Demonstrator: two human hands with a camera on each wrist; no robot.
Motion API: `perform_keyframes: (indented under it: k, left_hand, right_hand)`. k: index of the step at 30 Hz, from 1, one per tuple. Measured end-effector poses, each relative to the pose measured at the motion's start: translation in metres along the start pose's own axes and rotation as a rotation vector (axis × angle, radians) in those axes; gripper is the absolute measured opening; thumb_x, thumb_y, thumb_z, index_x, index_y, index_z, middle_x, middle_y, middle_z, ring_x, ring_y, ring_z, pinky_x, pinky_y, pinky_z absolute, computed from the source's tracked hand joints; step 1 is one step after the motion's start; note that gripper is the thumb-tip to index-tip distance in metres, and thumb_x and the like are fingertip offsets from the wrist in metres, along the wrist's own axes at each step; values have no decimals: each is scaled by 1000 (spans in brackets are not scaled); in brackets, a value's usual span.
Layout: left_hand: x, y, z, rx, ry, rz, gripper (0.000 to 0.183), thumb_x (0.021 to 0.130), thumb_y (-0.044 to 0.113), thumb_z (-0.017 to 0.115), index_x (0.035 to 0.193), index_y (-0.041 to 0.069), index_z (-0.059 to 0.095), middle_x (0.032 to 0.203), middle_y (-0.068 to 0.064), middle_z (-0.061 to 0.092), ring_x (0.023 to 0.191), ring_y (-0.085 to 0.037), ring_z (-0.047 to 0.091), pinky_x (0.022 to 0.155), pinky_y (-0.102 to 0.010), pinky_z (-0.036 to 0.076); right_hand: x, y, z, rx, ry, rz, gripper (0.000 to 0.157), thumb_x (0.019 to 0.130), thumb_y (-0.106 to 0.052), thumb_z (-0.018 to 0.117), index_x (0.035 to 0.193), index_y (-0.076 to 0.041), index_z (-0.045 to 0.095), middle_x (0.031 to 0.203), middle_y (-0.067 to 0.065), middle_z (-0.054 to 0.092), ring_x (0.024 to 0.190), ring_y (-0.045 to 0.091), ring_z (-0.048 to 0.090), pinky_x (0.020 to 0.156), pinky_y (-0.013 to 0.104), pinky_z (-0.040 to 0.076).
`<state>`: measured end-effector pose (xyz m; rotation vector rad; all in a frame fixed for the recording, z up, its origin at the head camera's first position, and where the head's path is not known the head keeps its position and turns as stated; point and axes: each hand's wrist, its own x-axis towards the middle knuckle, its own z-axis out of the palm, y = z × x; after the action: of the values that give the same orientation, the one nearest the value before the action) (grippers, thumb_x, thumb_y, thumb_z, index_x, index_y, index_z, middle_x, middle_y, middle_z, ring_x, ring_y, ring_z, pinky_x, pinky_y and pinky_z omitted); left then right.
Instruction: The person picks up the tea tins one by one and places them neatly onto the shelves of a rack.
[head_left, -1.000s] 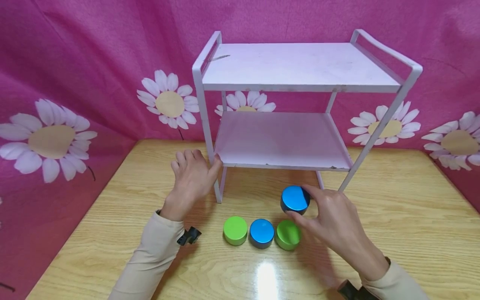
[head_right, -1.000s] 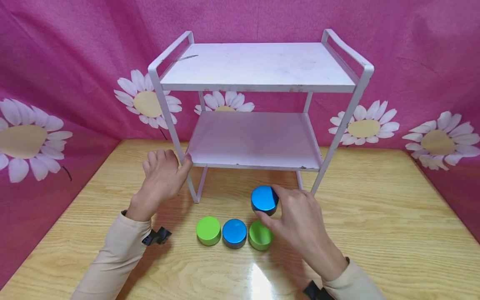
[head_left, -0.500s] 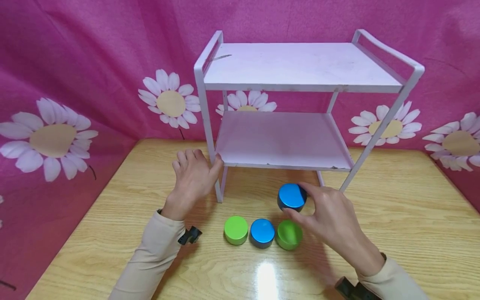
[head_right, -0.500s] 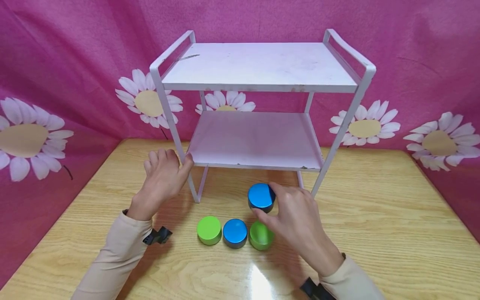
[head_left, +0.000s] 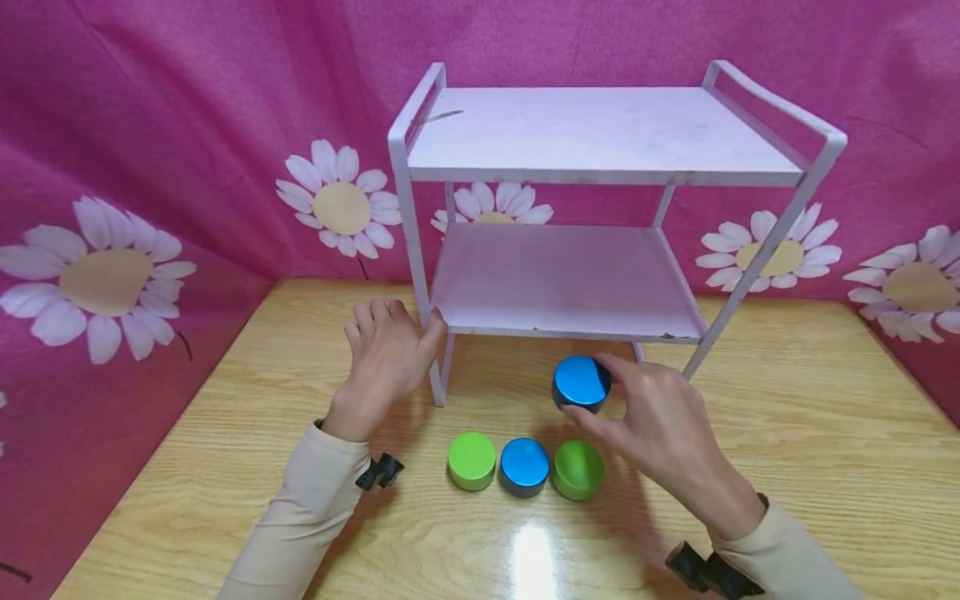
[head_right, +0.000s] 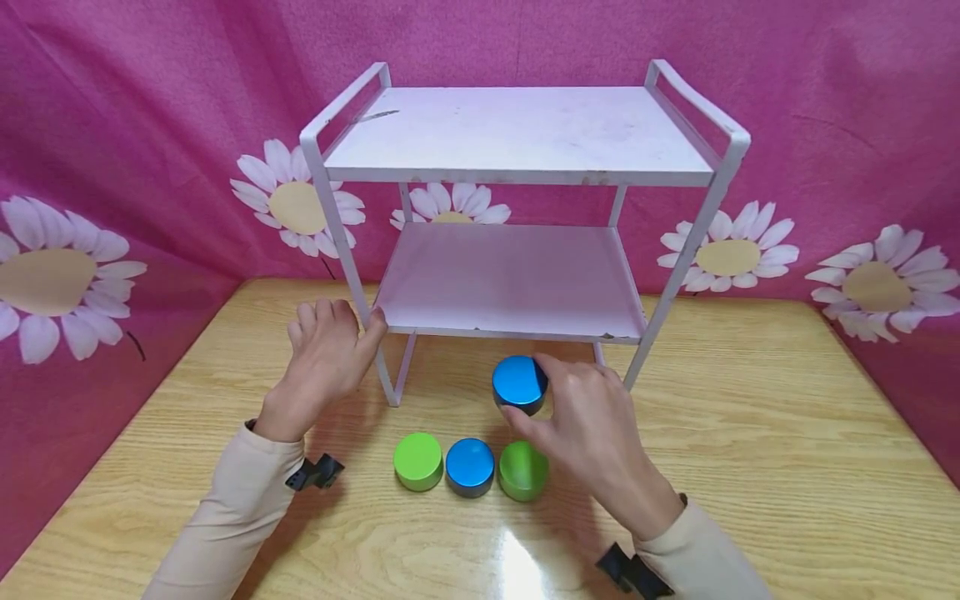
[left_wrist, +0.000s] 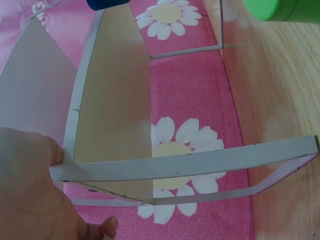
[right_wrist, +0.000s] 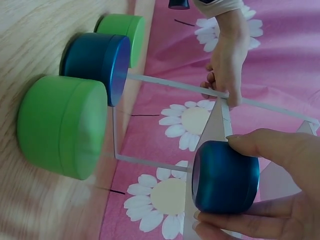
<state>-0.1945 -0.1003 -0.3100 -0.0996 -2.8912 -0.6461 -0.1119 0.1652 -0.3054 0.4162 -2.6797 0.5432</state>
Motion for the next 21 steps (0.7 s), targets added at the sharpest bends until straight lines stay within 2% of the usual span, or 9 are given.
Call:
perform_keyframes:
  k: [6, 7, 10, 15, 21]
  left_hand:
    - [0, 0, 0, -2, 4, 6, 50, 94, 46, 32, 83, -1, 44, 86, -17, 39, 87, -34, 31, 75, -45, 22]
    - [0, 0, -1, -2, 3, 5, 50, 94, 47, 32, 83, -1, 44, 87, -17, 39, 87, -34, 31, 75, -45, 22]
    - [0, 0, 0, -3, -1, 4, 50, 94, 47, 32, 84, -1, 44, 87, -17, 39, 88, -34, 31, 76, -45, 23]
    - [0, 0, 0, -3, -2, 1, 51, 94, 47, 31, 84, -1, 44, 87, -17, 38, 89, -35, 30, 77, -46, 23]
    - [0, 0, 0, -2, -6, 1, 52, 94, 48, 30, 84, -2, 43, 88, -17, 38, 89, -35, 30, 77, -46, 22]
  right_hand:
    - [3, -3, 1, 10, 1, -8, 58, 69, -32, 85, 114, -1, 66, 68, 2, 63, 53, 14, 41, 48, 29, 32]
    - [4, -3, 1, 16, 1, -8, 58, 69, -32, 85, 114, -2, 66, 71, 3, 64, 53, 14, 41, 48, 29, 32]
    - [5, -5, 0, 35, -3, -6, 57, 70, -32, 85, 115, -2, 66, 74, 5, 67, 55, 14, 44, 49, 29, 33]
    - [7, -6, 0, 48, 21, -40, 56, 69, -30, 85, 115, -3, 67, 89, 10, 71, 66, 21, 59, 53, 32, 41]
    - [9, -9, -1, 38, 29, -60, 56, 69, -30, 85, 115, -4, 67, 92, 10, 72, 75, 25, 64, 58, 36, 46]
